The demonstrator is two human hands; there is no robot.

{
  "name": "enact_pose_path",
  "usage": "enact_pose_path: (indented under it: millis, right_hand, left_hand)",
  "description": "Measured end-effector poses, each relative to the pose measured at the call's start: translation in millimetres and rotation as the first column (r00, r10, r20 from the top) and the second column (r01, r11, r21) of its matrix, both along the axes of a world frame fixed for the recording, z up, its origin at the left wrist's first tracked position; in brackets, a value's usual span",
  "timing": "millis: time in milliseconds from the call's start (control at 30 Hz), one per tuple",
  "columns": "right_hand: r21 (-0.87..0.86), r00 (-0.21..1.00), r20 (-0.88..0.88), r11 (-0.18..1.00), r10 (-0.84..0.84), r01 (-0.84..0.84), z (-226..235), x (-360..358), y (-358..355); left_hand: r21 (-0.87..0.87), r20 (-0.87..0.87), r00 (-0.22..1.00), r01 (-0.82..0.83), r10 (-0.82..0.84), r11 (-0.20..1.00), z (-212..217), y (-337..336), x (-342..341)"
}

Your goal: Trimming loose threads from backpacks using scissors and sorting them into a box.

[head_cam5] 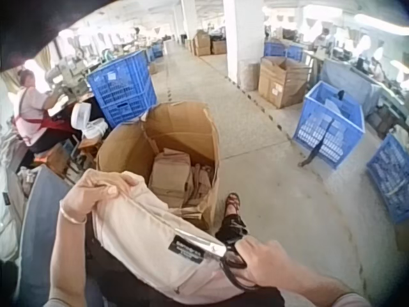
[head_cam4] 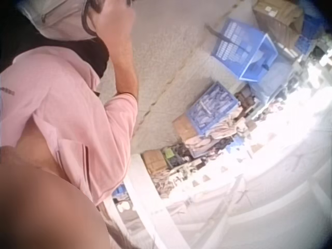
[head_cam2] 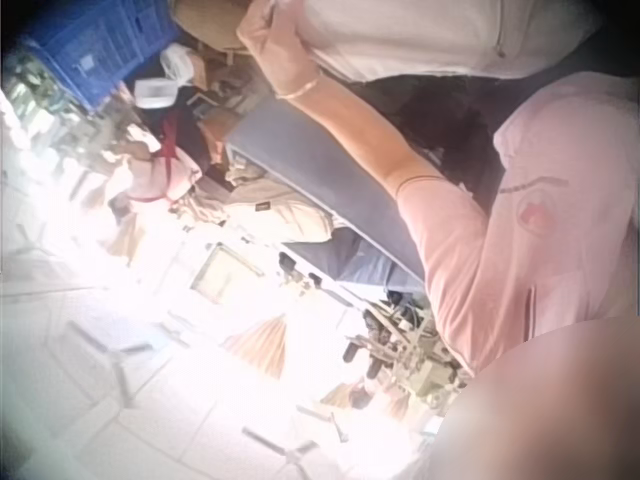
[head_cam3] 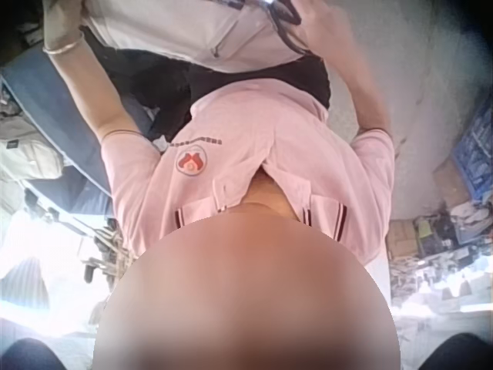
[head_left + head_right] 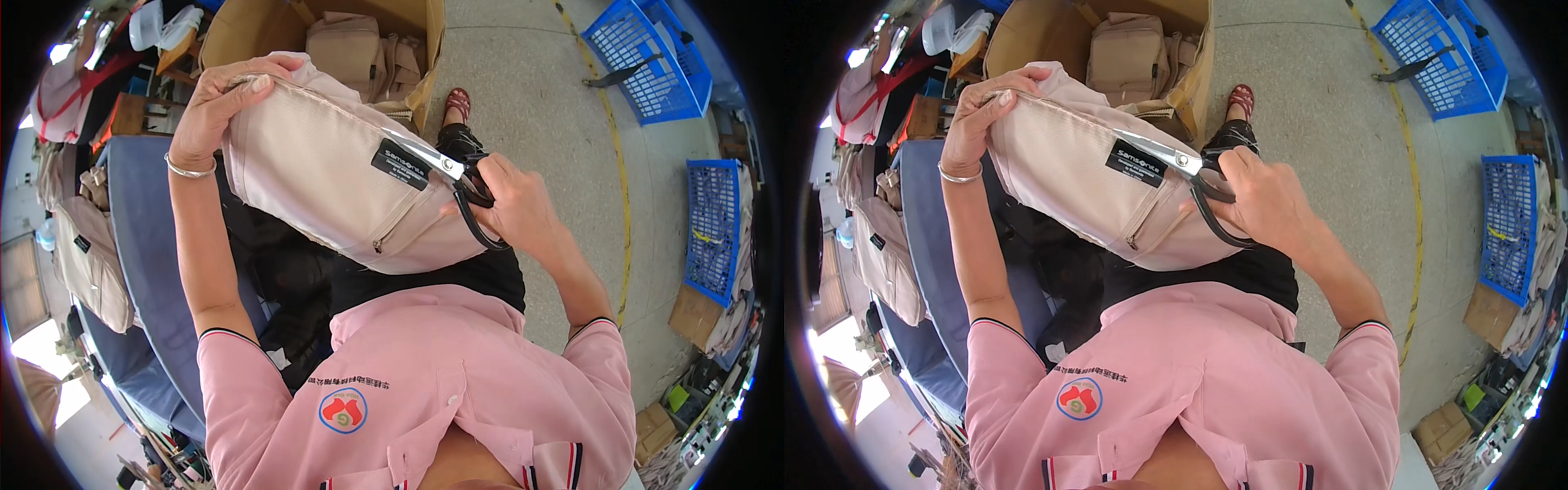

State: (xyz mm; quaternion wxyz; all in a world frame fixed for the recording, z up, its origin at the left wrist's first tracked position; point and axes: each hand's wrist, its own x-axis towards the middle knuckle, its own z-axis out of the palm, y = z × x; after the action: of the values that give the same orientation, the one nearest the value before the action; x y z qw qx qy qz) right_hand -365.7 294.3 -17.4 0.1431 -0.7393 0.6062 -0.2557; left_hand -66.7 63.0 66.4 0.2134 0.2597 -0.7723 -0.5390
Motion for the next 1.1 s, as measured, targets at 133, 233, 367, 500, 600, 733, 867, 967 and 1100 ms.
enact_pose_path:
  millis: [133,233,367,500,600,733,867,967,1100]
  right_hand:
    - [-0.01,1.0,0.028,1.0,-0.005,0.006,-5,-7,-5]
    - [0.033,0.997,0.081,0.999,-0.001,-0.001,-8,-10,-9]
    - [-0.003,0.997,0.073,1.0,-0.014,0.015,-11,-2,-18]
    - [0.071,0.983,0.184,0.997,-0.02,0.007,-28,5,-18]
    - [0.19,0.962,0.204,0.972,-0.179,0.141,-45,-5,-15]
    - [0.17,0.954,0.255,0.979,-0.154,0.113,-75,-11,-23]
    - [0.145,0.9,0.419,0.988,-0.118,0.062,-91,-16,-28]
    - [0.167,0.867,0.484,0.985,-0.121,0.044,-82,-11,-26]
    - [0.213,0.852,0.496,0.974,-0.171,0.071,-58,0,-21]
  left_hand:
    - [0.005,0.003,1.0,-0.006,0.006,1.0,-3,-3,-8]
    - [0.01,-0.031,1.0,-0.001,0.001,1.0,-10,-13,-8]
    - [0.02,-0.028,0.999,-0.017,0.017,1.0,-4,-8,1]
    - [-0.149,0.018,0.995,-0.093,0.097,0.984,-22,-4,-3]
    - [-0.402,-0.218,0.932,-0.356,0.29,0.843,-37,16,-26]
    - [-0.441,-0.298,0.538,-0.81,0.789,0.386,-114,96,-2]
    - [-0.295,-0.032,0.107,-0.951,0.994,0.093,-210,206,25]
    - [0.18,0.105,0.338,-0.931,0.935,0.317,-235,267,11]
    - [0.45,0.034,0.342,-0.844,0.939,0.291,-234,258,13]
